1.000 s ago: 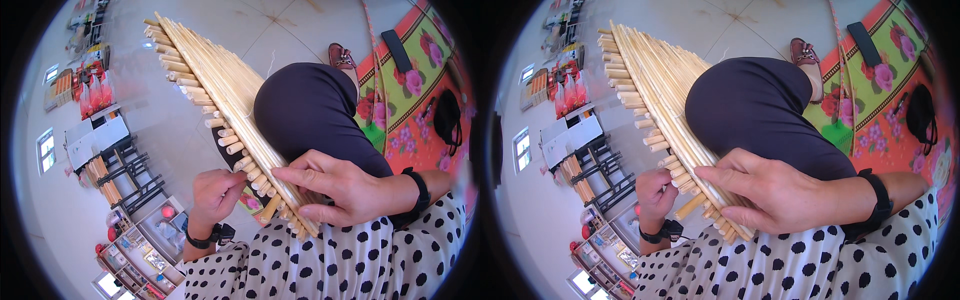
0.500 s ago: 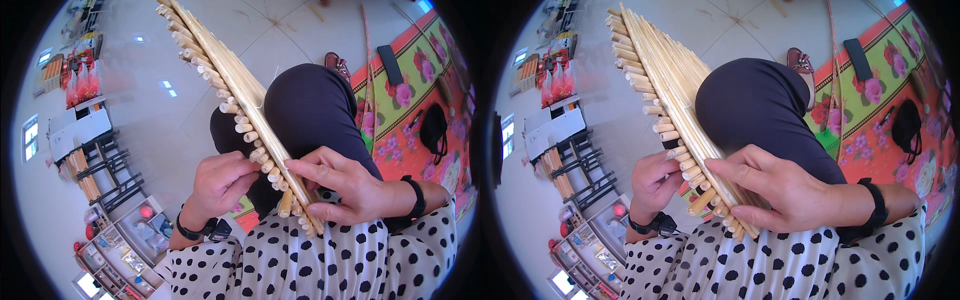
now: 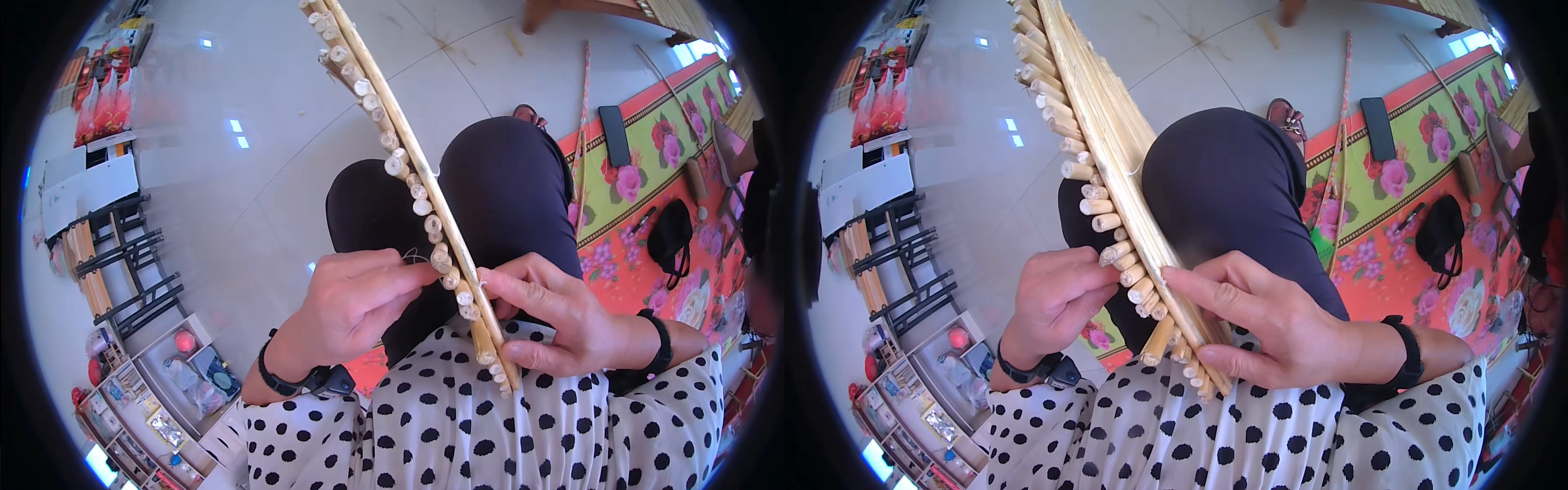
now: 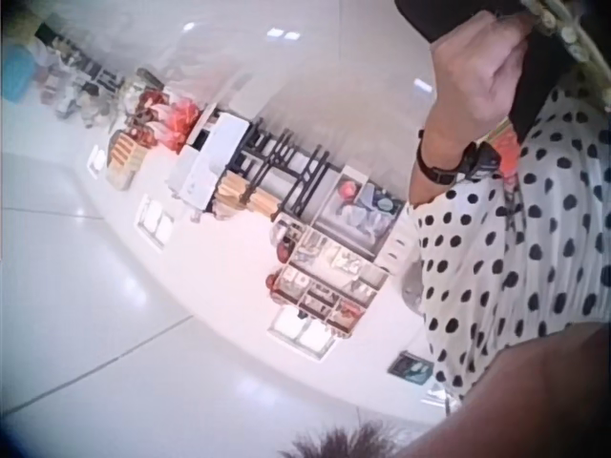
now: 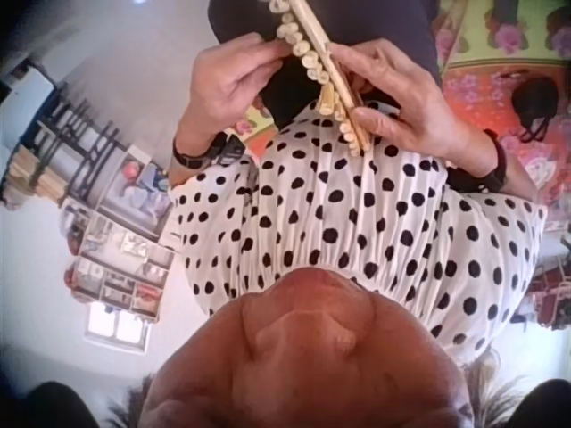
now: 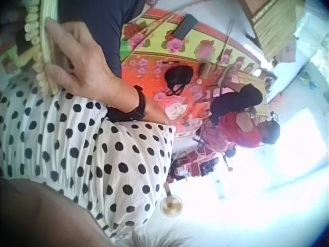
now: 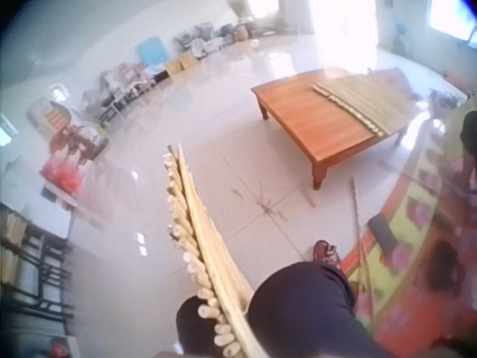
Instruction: The person sits on a floral mat and weaves a bamboo mat by hand. They use a needle and thread to stitch bamboo strips together, repeatedly pulling the thread through the strips to secure them.
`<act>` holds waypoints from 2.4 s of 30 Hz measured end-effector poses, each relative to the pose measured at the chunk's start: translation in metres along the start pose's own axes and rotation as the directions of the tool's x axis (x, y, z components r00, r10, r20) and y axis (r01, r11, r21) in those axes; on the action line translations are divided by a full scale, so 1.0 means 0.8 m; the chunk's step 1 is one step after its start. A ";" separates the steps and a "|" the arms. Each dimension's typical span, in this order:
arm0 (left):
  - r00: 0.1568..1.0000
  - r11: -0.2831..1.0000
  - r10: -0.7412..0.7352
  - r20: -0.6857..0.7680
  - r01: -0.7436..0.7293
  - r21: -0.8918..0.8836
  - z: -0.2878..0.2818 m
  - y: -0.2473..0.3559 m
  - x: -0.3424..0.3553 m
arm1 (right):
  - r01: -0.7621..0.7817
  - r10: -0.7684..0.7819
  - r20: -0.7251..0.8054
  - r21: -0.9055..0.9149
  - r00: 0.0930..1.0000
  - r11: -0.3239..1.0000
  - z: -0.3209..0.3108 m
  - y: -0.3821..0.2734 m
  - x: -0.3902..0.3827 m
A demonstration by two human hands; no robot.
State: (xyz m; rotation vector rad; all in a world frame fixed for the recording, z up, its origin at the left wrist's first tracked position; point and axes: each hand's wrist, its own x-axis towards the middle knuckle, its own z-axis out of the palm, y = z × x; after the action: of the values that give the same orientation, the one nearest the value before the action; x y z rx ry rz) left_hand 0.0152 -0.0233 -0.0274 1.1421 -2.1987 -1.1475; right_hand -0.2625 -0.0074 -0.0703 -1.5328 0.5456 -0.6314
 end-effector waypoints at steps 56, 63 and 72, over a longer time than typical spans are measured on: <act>0.878 0.957 0.279 -0.388 -0.224 0.182 0.051 -0.037 -0.017 | 0.024 0.034 0.155 -0.355 0.987 0.935 -0.046 -0.038 0.045; 0.855 0.974 0.224 -0.467 -0.175 0.146 0.061 -0.039 -0.020 | 0.015 0.049 0.191 -0.321 0.980 0.947 -0.046 -0.026 0.037; 0.865 0.751 0.194 -0.462 -0.434 -0.497 0.093 -0.048 -0.035 | 0.059 0.005 0.204 -0.305 0.979 0.951 -0.045 -0.023 0.040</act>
State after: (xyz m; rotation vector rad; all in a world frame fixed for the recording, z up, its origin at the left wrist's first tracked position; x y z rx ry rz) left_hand 0.0010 0.0230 -0.1008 0.6113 -1.4881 -1.2008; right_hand -0.2640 -0.0546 -0.0489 -1.8795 0.4841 -0.4154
